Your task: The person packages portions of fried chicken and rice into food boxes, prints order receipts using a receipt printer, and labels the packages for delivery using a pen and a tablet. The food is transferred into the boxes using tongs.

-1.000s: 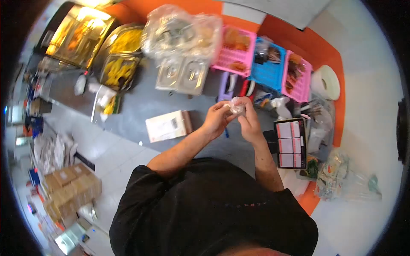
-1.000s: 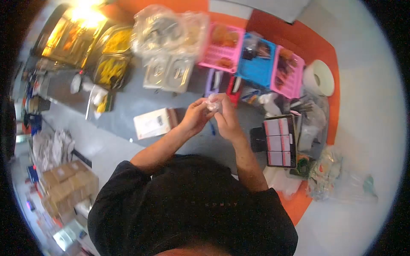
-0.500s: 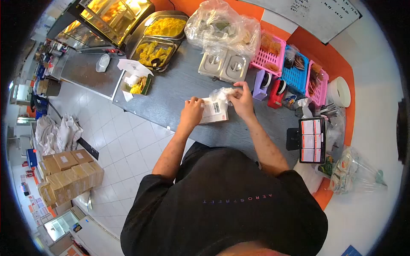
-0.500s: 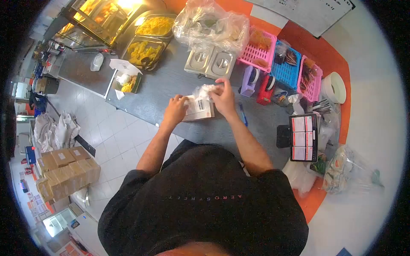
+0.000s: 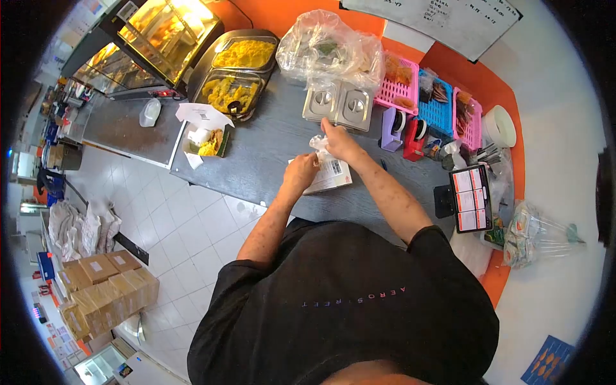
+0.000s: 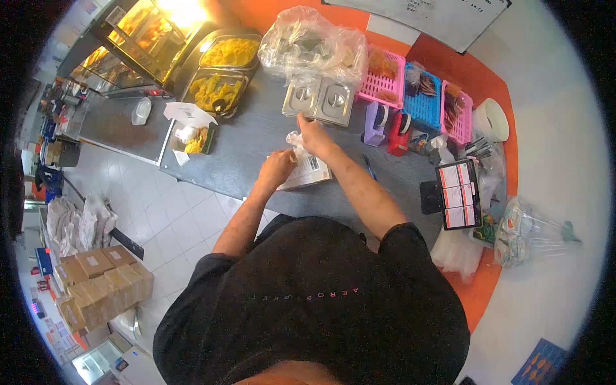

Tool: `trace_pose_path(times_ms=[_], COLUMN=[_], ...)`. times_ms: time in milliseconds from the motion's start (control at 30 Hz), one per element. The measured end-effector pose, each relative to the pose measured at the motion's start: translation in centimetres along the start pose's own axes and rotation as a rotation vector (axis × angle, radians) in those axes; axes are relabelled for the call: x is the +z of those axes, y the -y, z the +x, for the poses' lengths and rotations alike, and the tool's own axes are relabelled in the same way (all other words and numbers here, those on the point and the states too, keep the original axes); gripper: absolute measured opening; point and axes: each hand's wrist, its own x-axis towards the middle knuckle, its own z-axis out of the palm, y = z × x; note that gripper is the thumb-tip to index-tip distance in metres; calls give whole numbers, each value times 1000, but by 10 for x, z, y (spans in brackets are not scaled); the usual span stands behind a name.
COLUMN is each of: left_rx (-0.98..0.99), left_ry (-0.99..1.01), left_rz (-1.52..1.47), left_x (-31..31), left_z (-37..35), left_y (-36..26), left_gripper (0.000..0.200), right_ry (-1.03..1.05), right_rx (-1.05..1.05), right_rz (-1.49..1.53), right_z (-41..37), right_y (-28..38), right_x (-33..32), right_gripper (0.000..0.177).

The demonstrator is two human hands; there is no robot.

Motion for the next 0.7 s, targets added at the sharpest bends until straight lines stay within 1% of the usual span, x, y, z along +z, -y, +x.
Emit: trace_pose_path(times_ms=[33, 67, 133, 167, 200, 233, 267, 333, 367, 400, 433, 467, 500, 533, 600, 633, 667, 700], left_rx=[94, 99, 319, 319, 402, 482, 480, 456, 454, 404, 356, 357, 352, 347, 325, 311, 313, 328], left_ry=[47, 46, -212, -212, -281, -349, -350, -254, -254, -221, -189, -193, -180, -168, -150, -131, -132, -130], left_rz=[50, 52, 174, 173, 18, -138, -139, -255, -256, -269, -281, -279, -249, -220, -226, -229, -228, -208], left_x=[2, 0, -4, -1, 5, 10, 12, 17, 20, 22, 24, 23, 22, 21, 17, 16, 16, 19], left_z=[1, -5, -18, -17, -16, -16, -18, -21, -21, -21, -20, -20, -20, -18, -20, -19, -19, -20], left_y=[5, 2, -3, 0, 4, 9, 10, 11, 14, 18, 22, 22, 22, 21, 17, 15, 15, 16], left_gripper=[19, 19, 15, 15, 12, 10, 10, 9, 9, 10, 11, 11, 11, 12, 12, 12, 12, 13], right_ry=[48, 99, 115, 205, 296, 521, 523, 709, 759, 761, 681, 595, 542, 543, -178, -175, -176, -7], right_rx=[22, 45, 41, 62, 84, 129, 128, 132, 74, 73, 38, 0, 293, 287, -45, -200, -201, -126], right_rz=[-17, -34, -47, -80, -115, -131, -132, -111, -126, -126, 61, 243, 417, 411, 265, 181, 180, 147], right_z=[0, 0, 1, -3, -5, -3, -2, 3, 5, 4, 2, 3, -5, -10, -25, -29, -36, -46], right_y=[2, 1, -1, 4, 14, 23, 22, 20, 15, 5, -4, -9, 25, 26, 12, -6, 1, 10], right_x=[0, 2, 8, 10, 8, 4, 6, 5, 4, 7, 8, 8, -24, -19, 9, 37, 39, 38], right_gripper=[42, 43, 43, 42, 42, 47, 47, 51, 52, 52, 50, 49, 50, 50, 56, 57, 57, 57])
